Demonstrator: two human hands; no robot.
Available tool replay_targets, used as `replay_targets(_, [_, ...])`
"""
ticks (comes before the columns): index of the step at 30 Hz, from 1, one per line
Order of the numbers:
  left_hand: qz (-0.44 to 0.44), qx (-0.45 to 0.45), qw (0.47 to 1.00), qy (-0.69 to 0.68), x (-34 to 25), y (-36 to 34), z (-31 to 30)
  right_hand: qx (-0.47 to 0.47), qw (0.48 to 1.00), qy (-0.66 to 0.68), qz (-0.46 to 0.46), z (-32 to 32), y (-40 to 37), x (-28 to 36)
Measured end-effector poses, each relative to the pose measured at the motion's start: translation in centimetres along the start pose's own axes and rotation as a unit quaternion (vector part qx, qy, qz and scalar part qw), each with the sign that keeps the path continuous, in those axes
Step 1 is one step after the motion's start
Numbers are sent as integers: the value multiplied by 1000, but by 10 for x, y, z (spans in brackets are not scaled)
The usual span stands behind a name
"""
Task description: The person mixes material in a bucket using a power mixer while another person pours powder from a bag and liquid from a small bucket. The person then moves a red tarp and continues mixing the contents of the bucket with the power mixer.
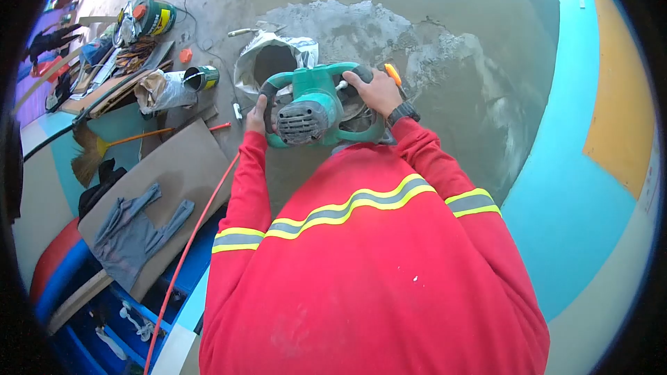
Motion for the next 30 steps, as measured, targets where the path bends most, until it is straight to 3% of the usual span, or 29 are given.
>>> replay_targets(12, [39,-19,999,15,8,11,0,2,1000,-5,-19,-5,20,8])
replay_targets(19, [11,-12,1000,4,4,9,0,9,1000,-14,4,12,19,-15])
replay_targets(30, [2,-19,1000,5,13,18,-3,-22,999,2,-44,8,32,-4])
Point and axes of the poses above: each hand's wrist, its own y-axis towards the middle knuckle, its own z-axis out of the palm, x = y × z, the point moved 2 cm from there along y, towards the middle knuckle, and after that the axes turned 5 degrees about -z, right-handed, at the moved point
